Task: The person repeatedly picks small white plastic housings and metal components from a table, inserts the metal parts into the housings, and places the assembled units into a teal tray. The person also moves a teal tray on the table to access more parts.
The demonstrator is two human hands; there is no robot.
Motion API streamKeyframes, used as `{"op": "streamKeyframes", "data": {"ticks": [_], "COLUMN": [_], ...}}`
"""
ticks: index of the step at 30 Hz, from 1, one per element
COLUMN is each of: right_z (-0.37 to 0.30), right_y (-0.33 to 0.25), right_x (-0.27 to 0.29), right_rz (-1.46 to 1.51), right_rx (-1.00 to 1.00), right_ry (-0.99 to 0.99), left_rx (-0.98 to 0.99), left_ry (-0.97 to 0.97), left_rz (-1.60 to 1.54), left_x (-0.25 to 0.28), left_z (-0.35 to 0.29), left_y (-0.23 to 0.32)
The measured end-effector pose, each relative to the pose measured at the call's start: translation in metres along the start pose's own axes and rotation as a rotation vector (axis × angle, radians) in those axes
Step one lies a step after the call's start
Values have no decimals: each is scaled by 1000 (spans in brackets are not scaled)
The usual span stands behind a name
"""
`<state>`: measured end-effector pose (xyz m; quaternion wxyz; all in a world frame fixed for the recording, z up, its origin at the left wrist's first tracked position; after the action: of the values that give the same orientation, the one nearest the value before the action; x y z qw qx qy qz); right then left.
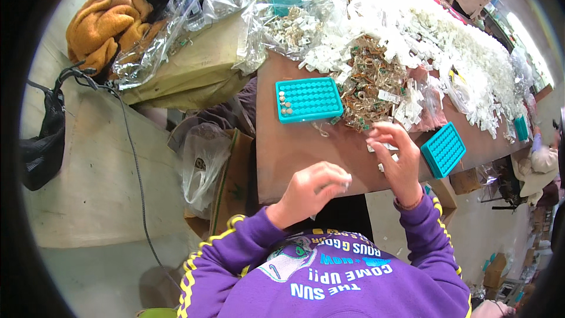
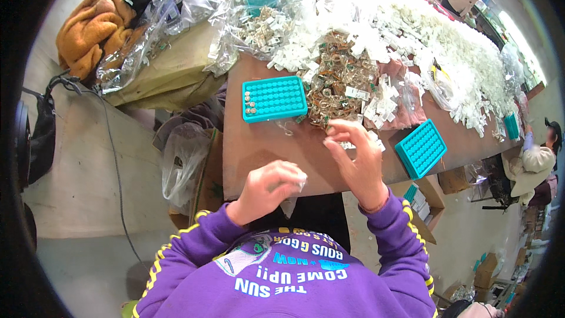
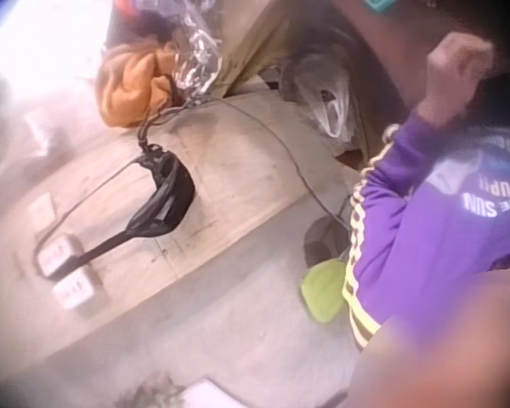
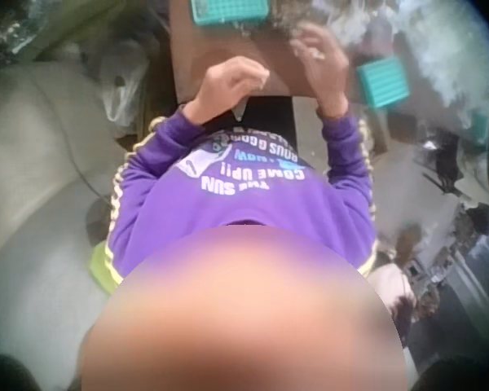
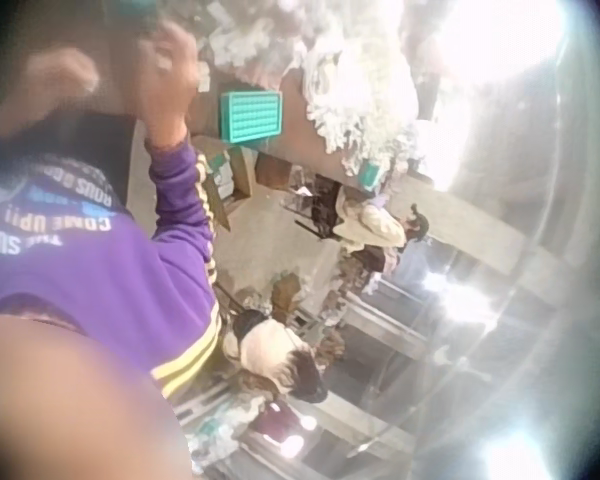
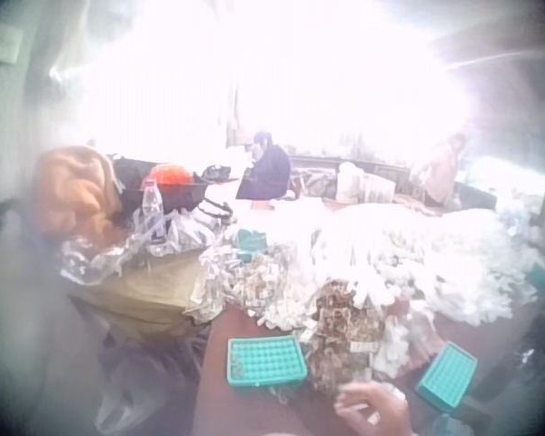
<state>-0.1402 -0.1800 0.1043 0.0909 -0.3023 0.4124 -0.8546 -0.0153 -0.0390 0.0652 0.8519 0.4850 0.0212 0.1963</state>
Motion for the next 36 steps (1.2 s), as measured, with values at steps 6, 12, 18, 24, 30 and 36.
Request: {"op": "streamKeyframes", "data": {"ticks": [6,12,18,24,30,36], "right_z": [-39,-56,-61,-71,-72,-61], "right_y": [-2,18,21,12,26,21], "right_x": [-4,22,20,25,35,18], "right_rz": [-55,13,77,5,31,47], "right_rx": [9,-151,-146,-120,-164,-106], "right_ry": [-61,15,48,22,68,19], "left_rx": [-435,94,136,352,111,150], "left_ry": [113,39,-119,-156,17,123], "left_rz": [1147,847,961,957,909,700], "left_x": [57,103,71,45,67,74], "left_z": [132,149,165,198,194,142], "left_y": [-3,-52,-92,-129,-83,-41]}}
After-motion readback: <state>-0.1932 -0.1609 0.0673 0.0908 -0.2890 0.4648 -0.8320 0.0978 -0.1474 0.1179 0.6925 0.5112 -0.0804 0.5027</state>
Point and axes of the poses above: each hand's wrist, its own z-axis towards the middle knuckle, its own x-axis out of the back of the hand, y = z × x, the point moved 5 cm from there along z, towards the middle knuckle
